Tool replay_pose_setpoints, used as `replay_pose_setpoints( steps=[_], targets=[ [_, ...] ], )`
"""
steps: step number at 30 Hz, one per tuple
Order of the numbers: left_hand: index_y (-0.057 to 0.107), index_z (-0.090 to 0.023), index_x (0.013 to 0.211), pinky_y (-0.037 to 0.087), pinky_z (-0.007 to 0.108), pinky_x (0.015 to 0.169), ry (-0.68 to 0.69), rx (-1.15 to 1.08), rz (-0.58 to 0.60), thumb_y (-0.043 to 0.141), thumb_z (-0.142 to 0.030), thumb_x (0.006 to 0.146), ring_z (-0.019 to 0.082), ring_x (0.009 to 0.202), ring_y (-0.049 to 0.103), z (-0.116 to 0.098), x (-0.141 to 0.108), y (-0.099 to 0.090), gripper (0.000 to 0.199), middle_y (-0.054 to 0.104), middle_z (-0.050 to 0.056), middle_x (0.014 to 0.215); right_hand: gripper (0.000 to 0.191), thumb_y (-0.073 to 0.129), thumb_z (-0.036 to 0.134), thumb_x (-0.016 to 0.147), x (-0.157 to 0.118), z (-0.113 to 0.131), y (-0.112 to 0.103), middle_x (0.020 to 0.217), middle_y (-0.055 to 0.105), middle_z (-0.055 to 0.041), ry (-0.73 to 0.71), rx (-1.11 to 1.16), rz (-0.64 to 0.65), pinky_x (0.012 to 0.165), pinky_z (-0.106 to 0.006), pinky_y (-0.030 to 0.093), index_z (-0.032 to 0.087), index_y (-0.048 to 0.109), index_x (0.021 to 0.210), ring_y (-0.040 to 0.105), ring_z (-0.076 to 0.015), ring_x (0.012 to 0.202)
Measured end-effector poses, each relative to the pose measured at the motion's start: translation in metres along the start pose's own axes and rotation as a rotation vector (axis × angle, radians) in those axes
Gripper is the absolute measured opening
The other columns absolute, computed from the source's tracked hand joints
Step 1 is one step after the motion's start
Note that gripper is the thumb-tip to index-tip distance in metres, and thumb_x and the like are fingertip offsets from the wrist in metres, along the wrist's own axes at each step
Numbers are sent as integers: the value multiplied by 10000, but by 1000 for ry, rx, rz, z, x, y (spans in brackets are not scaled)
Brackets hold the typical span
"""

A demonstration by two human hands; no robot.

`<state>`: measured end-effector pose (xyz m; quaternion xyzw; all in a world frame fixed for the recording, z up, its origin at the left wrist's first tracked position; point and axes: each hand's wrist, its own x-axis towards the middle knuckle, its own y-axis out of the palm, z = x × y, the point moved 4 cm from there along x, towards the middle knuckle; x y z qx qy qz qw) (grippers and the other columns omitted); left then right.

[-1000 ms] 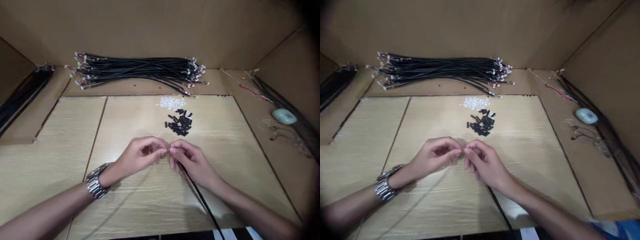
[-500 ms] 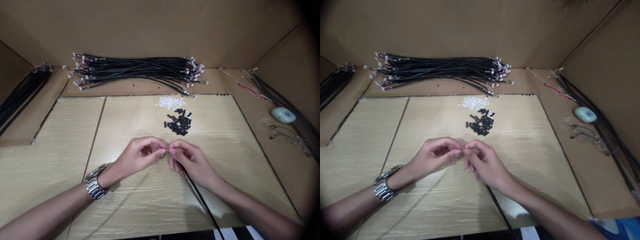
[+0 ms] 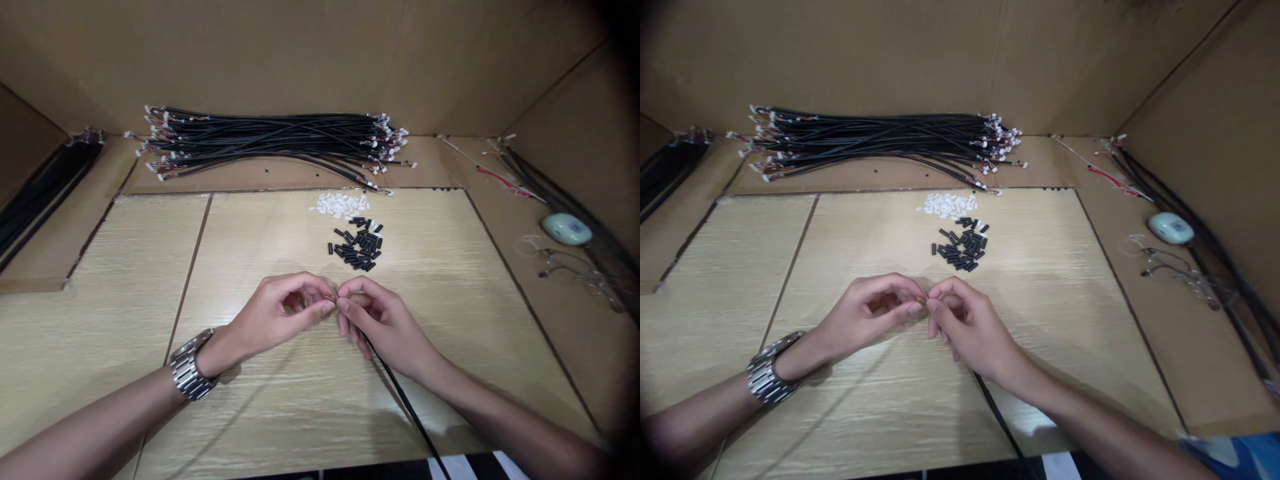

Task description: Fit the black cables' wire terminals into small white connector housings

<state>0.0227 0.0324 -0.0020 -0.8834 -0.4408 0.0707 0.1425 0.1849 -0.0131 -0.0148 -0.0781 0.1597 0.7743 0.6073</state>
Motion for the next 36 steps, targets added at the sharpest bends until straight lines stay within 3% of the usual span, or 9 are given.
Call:
replay_pose_setpoints(
  steps=[18, 21, 26, 29, 32, 36],
  targets=[
    [660, -145, 968, 550, 164, 498, -6, -124, 4, 631, -274, 933, 79, 536, 631, 1, -1, 1, 137, 650, 3, 731, 227, 571, 428, 951, -2, -2, 1, 646, 628, 24, -7, 14, 1, 343, -133, 379, 212, 529, 894, 487, -84, 478],
    [675, -153, 977, 540, 166, 499, 48, -48, -3, 620, -254, 942, 81, 549, 641, -2, -2, 0, 120, 687, 23, 789, 219, 578, 422, 946, -2, -1, 1, 654, 630, 23, -6, 14, 3, 350, -133, 378, 215, 529, 893, 485, -83, 481],
    [684, -182, 1048, 536, 197, 595, 292, 176, -48, 631, -154, 928, 115, 707, 670, -13, -7, -3, 134, 715, 48, 888, 220, 575, 413, 940, 2, 3, 1, 633, 629, 26, 34, 121, 52, 340, -138, 391, 216, 504, 872, 504, -89, 468],
    [664, -176, 1064, 537, 217, 668, 383, 235, -43, 633, -104, 918, 121, 754, 665, -16, -10, -3, 165, 712, 46, 895, 181, 573, 389, 942, 2, 3, 1, 616, 613, 52, 46, 142, 49, 329, -137, 398, 237, 485, 982, 485, -88, 444],
    [660, -168, 1050, 534, 206, 671, 401, 249, -55, 643, -94, 910, 109, 739, 657, -18, -10, -3, 160, 708, 35, 880, 221, 534, 367, 971, -1, 2, 3, 647, 594, 70, 2, 118, 20, 331, -126, 397, 281, 437, 1150, 468, -81, 445],
    [667, -170, 1031, 542, 182, 614, 335, 219, -105, 641, -122, 919, 103, 720, 670, -17, -8, -4, 125, 713, 36, 883, 163, 525, 370, 973, -6, -1, 8, 686, 551, 53, -41, 28, 6, 324, -119, 395, 250, 522, 1084, 463, -71, 469]
  ],
)
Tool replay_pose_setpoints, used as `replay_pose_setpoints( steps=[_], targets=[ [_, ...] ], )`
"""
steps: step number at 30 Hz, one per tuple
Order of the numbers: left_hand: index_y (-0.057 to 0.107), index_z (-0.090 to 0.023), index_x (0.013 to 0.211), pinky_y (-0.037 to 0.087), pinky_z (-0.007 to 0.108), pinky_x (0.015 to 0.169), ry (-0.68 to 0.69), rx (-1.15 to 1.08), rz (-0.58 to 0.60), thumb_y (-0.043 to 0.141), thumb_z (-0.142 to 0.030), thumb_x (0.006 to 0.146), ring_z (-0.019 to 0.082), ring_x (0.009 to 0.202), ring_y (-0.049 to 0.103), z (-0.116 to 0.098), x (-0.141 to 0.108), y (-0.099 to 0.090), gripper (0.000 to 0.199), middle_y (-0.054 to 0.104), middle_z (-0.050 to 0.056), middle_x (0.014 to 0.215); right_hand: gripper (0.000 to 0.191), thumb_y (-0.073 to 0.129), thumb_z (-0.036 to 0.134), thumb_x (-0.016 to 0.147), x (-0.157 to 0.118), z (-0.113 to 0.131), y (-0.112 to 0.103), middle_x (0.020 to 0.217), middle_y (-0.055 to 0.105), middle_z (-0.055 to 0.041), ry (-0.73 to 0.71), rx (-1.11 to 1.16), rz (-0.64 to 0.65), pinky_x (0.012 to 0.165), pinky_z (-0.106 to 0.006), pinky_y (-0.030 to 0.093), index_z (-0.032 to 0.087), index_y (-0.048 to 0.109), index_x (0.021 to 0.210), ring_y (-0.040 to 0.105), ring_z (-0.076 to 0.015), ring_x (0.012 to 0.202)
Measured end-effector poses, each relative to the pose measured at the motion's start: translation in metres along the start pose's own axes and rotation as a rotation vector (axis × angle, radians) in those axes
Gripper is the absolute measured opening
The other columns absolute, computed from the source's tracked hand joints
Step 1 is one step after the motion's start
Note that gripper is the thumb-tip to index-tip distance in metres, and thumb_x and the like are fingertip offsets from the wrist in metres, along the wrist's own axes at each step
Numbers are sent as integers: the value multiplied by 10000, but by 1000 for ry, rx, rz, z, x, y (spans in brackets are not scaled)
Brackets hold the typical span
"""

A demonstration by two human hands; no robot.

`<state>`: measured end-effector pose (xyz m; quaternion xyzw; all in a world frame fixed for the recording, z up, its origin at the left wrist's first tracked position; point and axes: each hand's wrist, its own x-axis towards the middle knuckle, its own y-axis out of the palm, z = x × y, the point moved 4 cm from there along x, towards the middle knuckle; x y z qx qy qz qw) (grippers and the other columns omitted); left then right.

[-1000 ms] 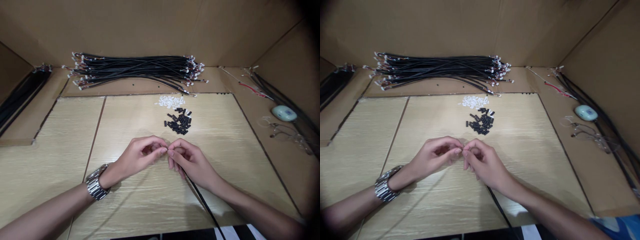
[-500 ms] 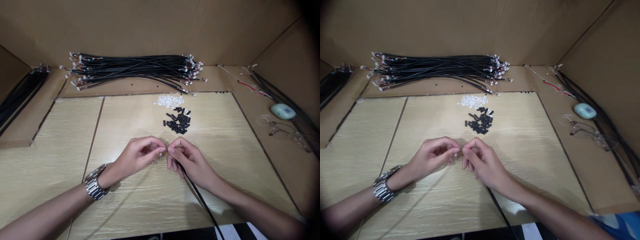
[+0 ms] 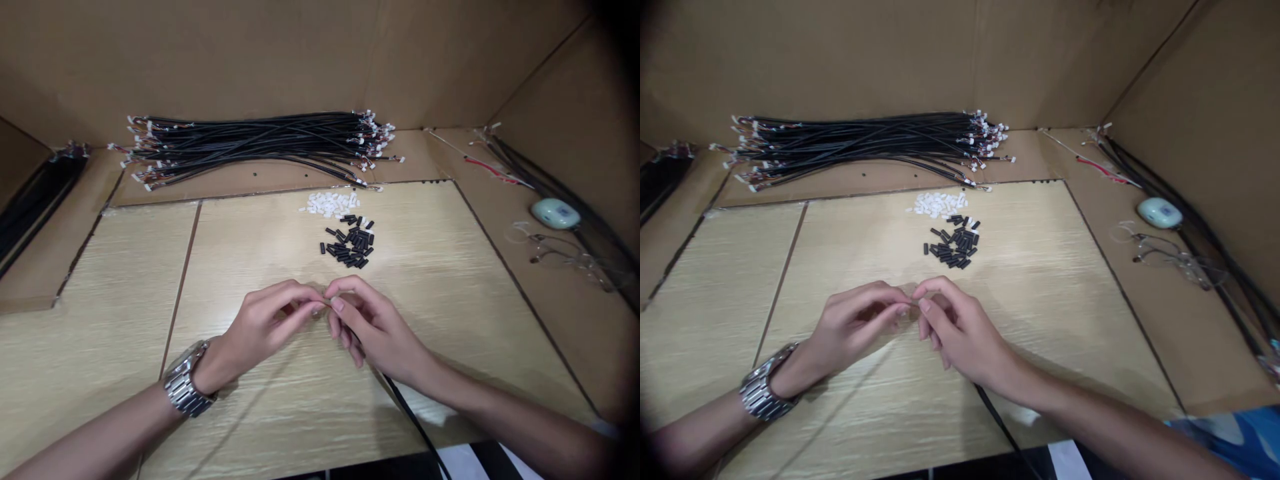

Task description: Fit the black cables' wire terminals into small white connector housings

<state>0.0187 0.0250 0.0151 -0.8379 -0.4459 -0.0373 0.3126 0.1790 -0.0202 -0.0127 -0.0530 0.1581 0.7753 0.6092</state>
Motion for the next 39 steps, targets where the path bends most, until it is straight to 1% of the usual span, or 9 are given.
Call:
replay_pose_setpoints(
  steps=[6, 13, 17, 22, 26, 29, 34, 36, 39],
  targets=[
    [670, -180, 1039, 566, 147, 562, -78, -87, 15, 636, -143, 926, 82, 672, 680, 3, -3, 1, 123, 714, 36, 923, 156, 598, 369, 939, -1, 3, 0, 717, 564, 39, -19, 27, -36, 333, -126, 414, 219, 558, 943, 473, -59, 473],
    [654, -175, 1024, 550, 137, 529, -178, -83, 11, 631, -172, 926, 80, 626, 674, 8, -1, 3, 101, 712, 18, 844, 167, 589, 380, 941, -2, 4, 7, 660, 523, 56, 24, 81, 63, 354, -140, 442, 215, 567, 937, 472, -64, 470],
    [603, -179, 1091, 526, 150, 503, -221, -94, 18, 613, -201, 936, 85, 589, 647, 11, -1, 6, 156, 686, -1, 766, 137, 595, 351, 936, -1, 1, 5, 619, 474, 74, 19, 8, -17, 334, -135, 415, 215, 586, 917, 432, -57, 434],
    [640, -180, 1020, 503, 146, 500, -140, -59, 28, 631, -161, 916, 80, 616, 649, 6, -2, 4, 106, 694, 11, 824, 175, 620, 368, 911, 2, 0, 3, 635, 431, 86, 17, 2, -88, 288, -136, 374, 204, 578, 865, 393, -31, 368],
    [652, -177, 1064, 530, 162, 558, -44, -17, 30, 665, -123, 878, 96, 697, 665, 3, -3, 3, 194, 714, 37, 919, 197, 612, 388, 913, 4, 1, 1, 640, 441, 85, 17, 2, -81, 285, -138, 357, 201, 568, 871, 400, -28, 356],
    [663, -176, 1048, 528, 171, 562, -10, 16, 14, 676, -107, 872, 102, 715, 659, 2, -3, 3, 189, 718, 43, 931, 182, 617, 376, 912, 4, 1, 1, 617, 462, 86, 17, 30, -62, 301, -139, 373, 201, 578, 883, 412, -34, 361],
    [661, -169, 1051, 566, 179, 695, 66, 33, -2, 677, -52, 866, 110, 837, 680, -2, -3, 1, 220, 717, 46, 970, 159, 618, 359, 916, 2, 4, 2, 617, 474, 83, 4, 55, -36, 336, -150, 406, 205, 589, 893, 438, -42, 389],
    [649, -171, 1070, 570, 160, 659, 38, -4, 0, 722, -77, 837, 101, 799, 683, -2, -3, 1, 261, 715, 41, 968, 145, 597, 346, 931, 0, 5, 2, 636, 472, 83, 2, 61, -18, 344, -152, 404, 208, 580, 889, 438, -38, 393],
    [629, -178, 1063, 572, 144, 577, -84, -122, -9, 774, -147, 804, 105, 739, 692, 4, -3, 0, 298, 713, 32, 936, 138, 575, 342, 946, -2, 5, 3, 652, 471, 84, -2, 62, -7, 342, -156, 384, 217, 562, 889, 432, -35, 386]
  ],
)
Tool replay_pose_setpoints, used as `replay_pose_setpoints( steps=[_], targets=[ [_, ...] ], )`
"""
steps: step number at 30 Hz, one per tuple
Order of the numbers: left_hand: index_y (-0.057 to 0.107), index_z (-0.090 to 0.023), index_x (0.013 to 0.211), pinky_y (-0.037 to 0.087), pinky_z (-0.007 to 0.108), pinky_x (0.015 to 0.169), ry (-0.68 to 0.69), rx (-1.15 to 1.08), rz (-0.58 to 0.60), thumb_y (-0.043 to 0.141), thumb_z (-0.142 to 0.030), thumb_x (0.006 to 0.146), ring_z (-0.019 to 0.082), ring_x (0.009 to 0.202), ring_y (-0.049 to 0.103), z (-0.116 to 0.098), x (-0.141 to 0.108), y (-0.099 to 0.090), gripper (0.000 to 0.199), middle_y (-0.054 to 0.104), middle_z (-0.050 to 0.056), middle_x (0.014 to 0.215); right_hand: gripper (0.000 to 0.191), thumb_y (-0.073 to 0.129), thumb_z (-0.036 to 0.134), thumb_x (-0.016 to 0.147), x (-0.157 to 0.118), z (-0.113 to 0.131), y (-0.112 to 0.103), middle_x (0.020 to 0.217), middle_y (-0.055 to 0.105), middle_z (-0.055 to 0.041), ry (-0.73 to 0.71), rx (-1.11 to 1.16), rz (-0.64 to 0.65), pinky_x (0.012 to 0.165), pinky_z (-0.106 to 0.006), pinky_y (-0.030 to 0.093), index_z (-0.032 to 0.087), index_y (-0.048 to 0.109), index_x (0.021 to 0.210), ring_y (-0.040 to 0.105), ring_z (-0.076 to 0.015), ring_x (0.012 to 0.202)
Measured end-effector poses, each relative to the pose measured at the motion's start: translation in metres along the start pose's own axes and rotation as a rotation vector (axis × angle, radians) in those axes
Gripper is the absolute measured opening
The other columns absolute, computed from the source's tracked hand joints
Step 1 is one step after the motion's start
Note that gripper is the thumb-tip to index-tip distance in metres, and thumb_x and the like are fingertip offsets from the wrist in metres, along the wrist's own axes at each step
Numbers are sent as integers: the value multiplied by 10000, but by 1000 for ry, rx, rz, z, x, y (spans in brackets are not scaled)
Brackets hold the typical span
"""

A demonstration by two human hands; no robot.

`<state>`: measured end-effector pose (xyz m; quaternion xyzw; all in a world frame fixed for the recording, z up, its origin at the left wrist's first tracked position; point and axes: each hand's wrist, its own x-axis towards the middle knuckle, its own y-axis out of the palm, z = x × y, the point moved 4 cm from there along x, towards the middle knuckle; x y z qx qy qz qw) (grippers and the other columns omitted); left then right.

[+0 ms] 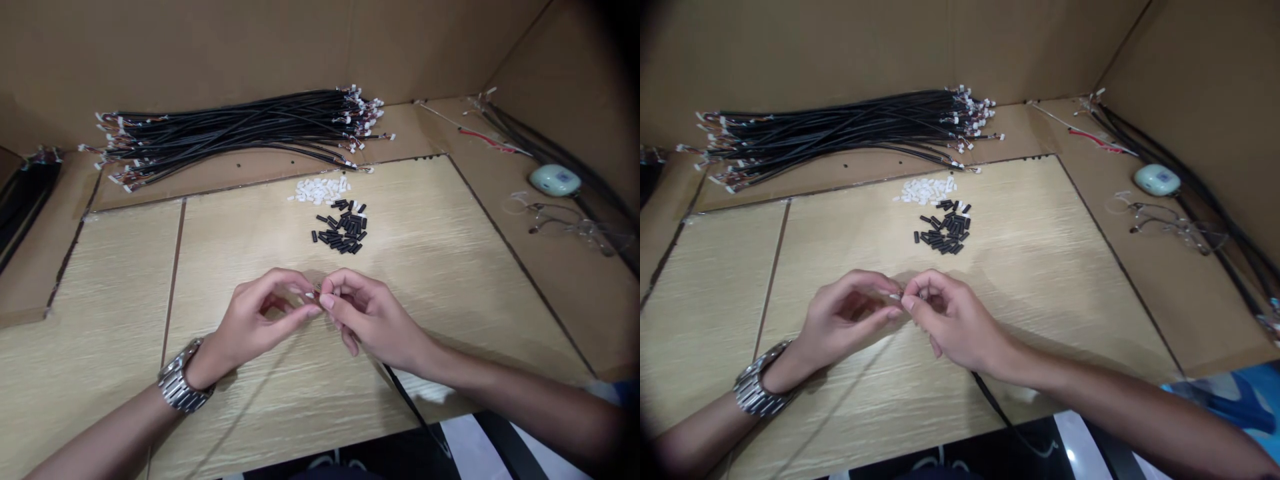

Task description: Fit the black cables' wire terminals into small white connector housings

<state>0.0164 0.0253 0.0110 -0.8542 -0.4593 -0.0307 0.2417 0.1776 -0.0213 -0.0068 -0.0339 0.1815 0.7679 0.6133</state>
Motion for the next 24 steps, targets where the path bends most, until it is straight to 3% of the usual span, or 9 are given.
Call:
replay_pose_setpoints(
  steps=[4, 7, 12, 15, 21, 24],
  targets=[
    [644, -167, 977, 586, 173, 551, -143, -140, 42, 755, -188, 826, 119, 663, 697, 8, 1, 1, 189, 713, 28, 841, 147, 568, 362, 951, -1, 1, -3, 658, 457, 79, -12, -85, -31, 349, -171, 374, 221, 559, 907, 424, -44, 399],
    [639, -150, 953, 600, 203, 544, -270, -315, 102, 651, -257, 921, 125, 611, 692, 11, 4, 2, 113, 709, 31, 768, 94, 564, 311, 955, -3, 7, -5, 664, 493, 67, -99, -244, -60, 399, -188, 371, 222, 563, 925, 426, -56, 442],
    [683, -117, 816, 584, 180, 569, -483, -473, 330, 566, -297, 976, 98, 575, 661, 6, 13, 5, 268, 697, 39, 708, 58, 543, 178, 953, -9, 20, -1, 801, 635, 21, -321, -422, -10, 605, -232, 454, 219, 563, 917, 576, -104, 666],
    [695, -108, 847, 589, 180, 564, -603, -641, 448, 592, -281, 962, 100, 603, 664, 4, 11, 10, 232, 690, 45, 748, 52, 560, 159, 937, -12, 25, 0, 812, 647, 15, -419, -478, 24, 615, -235, 442, 211, 565, 936, 589, -111, 703],
    [707, -87, 864, 604, 211, 514, -706, -872, 488, 594, -401, 949, 133, 613, 679, 7, 4, 14, 345, 685, 72, 763, 74, 577, 106, 905, -14, 29, -1, 794, 632, 17, -572, -582, -1, 658, -214, 439, 176, 567, 926, 560, -82, 687],
    [709, -97, 838, 596, 184, 517, -726, -888, 483, 631, -356, 934, 111, 588, 672, 7, 5, 13, 287, 692, 58, 736, 100, 574, 80, 888, -15, 28, 0, 827, 634, 1, -598, -602, 33, 705, -224, 451, 162, 566, 945, 573, -89, 727]
  ],
)
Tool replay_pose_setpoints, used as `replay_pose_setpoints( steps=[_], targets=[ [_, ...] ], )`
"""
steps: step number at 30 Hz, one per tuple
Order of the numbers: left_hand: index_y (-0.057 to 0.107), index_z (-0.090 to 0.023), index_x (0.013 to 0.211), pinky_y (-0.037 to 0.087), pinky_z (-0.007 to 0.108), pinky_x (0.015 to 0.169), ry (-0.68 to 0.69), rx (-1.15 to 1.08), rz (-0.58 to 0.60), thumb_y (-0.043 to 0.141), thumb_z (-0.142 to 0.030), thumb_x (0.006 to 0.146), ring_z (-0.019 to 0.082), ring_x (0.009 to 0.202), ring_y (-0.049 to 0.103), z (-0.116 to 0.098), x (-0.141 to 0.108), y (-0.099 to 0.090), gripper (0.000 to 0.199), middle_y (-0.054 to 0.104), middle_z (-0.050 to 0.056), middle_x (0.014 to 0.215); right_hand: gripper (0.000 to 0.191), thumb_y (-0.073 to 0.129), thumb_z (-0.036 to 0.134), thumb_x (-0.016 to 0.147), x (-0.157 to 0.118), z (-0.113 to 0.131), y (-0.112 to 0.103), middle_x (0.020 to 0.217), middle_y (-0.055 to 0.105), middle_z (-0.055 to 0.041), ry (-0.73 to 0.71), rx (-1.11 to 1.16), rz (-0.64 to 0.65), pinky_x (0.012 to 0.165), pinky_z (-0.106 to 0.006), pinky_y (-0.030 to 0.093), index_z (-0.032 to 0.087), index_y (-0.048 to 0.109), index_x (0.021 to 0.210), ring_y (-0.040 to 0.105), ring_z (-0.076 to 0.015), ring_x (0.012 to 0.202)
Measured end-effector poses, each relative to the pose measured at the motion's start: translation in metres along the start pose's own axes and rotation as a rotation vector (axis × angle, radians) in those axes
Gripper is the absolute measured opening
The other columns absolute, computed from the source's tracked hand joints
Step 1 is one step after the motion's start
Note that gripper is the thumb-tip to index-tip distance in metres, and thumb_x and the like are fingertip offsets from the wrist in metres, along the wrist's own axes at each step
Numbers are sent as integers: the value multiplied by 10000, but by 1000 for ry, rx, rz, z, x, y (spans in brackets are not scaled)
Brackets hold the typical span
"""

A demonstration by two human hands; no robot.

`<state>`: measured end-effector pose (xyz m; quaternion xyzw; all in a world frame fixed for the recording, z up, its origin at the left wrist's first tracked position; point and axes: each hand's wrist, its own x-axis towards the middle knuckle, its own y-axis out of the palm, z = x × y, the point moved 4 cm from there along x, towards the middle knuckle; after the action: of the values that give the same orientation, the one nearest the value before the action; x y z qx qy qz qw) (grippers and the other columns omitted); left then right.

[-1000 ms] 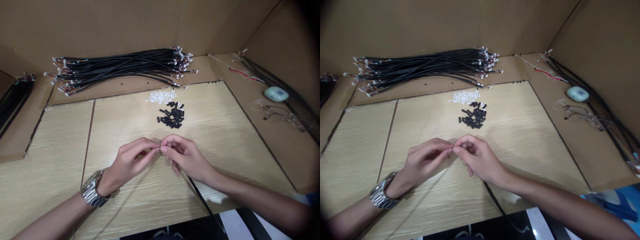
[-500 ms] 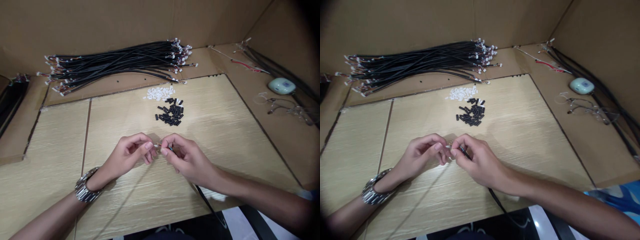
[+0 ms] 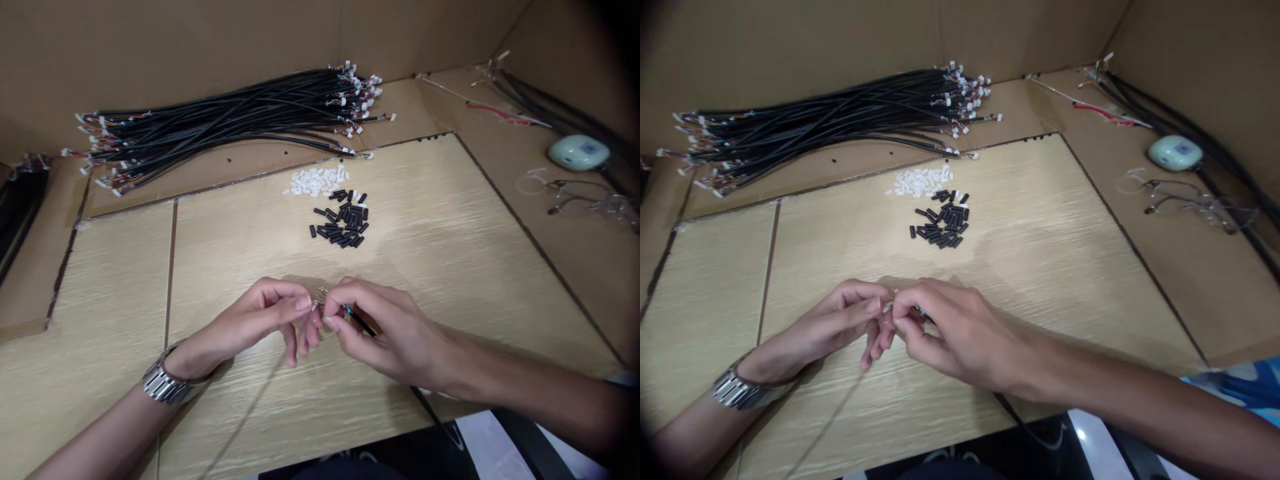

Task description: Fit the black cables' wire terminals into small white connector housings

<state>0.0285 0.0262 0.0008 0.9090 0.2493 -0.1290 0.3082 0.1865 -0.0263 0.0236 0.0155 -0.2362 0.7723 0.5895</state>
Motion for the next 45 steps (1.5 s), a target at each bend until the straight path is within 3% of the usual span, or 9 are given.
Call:
replay_pose_setpoints(
  steps=[10, 22, 30, 45],
  targets=[
    [745, -120, 849, 594, 154, 530, 10, -38, 1, 679, -201, 902, 85, 573, 674, 4, 0, 1, 117, 720, 39, 714, 90, 602, 120, 891, -2, -1, -5, 809, 586, 38, 28, -101, -50, 656, -183, 413, 183, 555, 935, 527, -66, 699],
    [771, -164, 843, 566, 126, 530, 133, 53, -140, 699, -184, 882, 62, 541, 638, 11, -3, 8, 84, 723, 16, 702, 128, 630, 86, 858, -1, 5, -8, 795, 602, 58, 34, -157, -140, 638, -151, 417, 182, 561, 907, 541, -48, 680],
    [782, -181, 853, 552, 110, 529, 205, 34, -150, 663, -202, 911, 56, 558, 609, 10, -6, 10, 134, 706, 11, 700, 149, 616, 73, 848, -3, 8, -6, 798, 582, 70, 118, -6, -28, 659, -161, 409, 193, 557, 913, 525, -45, 690],
    [783, -172, 861, 561, 122, 526, 163, 40, -148, 655, -184, 910, 71, 558, 623, 8, -7, 10, 137, 706, 27, 700, 168, 628, 93, 844, -4, 5, -7, 822, 598, 49, 128, -15, -23, 659, -205, 438, 222, 549, 919, 555, -83, 700]
  ],
)
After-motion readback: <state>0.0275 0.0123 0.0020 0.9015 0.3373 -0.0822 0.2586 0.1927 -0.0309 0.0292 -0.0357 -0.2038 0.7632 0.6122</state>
